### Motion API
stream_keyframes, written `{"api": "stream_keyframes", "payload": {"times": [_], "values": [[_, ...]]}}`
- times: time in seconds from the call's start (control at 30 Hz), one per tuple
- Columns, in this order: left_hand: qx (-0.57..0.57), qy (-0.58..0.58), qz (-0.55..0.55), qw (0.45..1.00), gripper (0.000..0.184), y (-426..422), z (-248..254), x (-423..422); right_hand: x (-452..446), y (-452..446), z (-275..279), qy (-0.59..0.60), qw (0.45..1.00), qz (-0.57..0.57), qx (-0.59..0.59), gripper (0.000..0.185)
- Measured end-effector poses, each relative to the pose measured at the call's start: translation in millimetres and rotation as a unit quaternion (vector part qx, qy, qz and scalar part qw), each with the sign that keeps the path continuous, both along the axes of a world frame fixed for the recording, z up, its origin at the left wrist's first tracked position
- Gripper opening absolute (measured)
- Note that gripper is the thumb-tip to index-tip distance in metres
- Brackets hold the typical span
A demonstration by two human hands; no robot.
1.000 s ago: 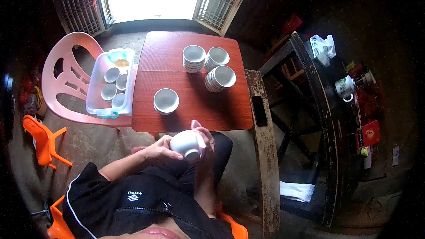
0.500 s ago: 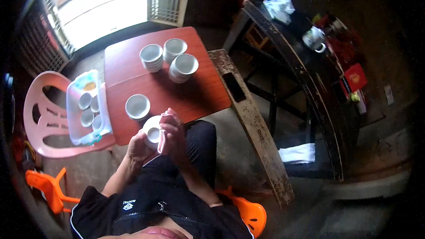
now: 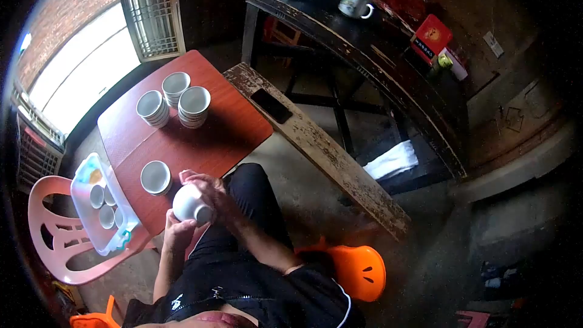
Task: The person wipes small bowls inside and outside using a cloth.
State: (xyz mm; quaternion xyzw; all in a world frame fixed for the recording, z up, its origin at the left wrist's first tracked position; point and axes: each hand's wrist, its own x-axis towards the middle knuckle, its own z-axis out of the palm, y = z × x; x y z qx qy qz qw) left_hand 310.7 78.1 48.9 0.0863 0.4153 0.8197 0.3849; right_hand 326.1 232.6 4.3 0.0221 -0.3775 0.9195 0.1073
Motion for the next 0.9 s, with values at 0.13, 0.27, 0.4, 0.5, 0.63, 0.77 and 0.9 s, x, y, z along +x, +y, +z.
{"api": "stream_keyframes", "payload": {"times": [0.13,0.27,0.4,0.5,0.63,0.77,0.9], "values": [[-0.116,0.114,-0.072,0.984,0.041,-5.8,-10.4,-13.1,7.4,1.4,-28.4,-0.057,0.993,-0.051,0.087,0.037],[-0.029,0.043,-0.079,0.996,0.049,-2.4,2.8,-12.6,-5.5,17.4,59.9,0.079,0.893,0.048,0.441,0.027],[0.106,-0.026,-0.043,0.993,0.053,-3.7,-23.4,-19.2,-9.6,17.5,77.6,0.233,0.839,-0.044,0.489,0.022],[0.204,-0.184,0.022,0.961,0.058,-2.7,-7.3,-13.3,11.3,-14.7,46.7,0.179,0.825,-0.272,0.462,0.027],[0.141,-0.140,-0.009,0.980,0.060,-8.0,-9.7,-12.8,20.6,-18.7,31.0,0.120,0.835,-0.226,0.487,0.029],[0.005,-0.011,-0.089,0.996,0.061,-12.0,-2.2,-3.0,14.1,15.6,83.3,0.044,0.839,0.144,0.522,0.018],[0.037,0.037,-0.095,0.994,0.049,-16.3,5.1,0.8,6.6,9.6,80.1,0.060,0.876,0.155,0.454,0.017]]}}
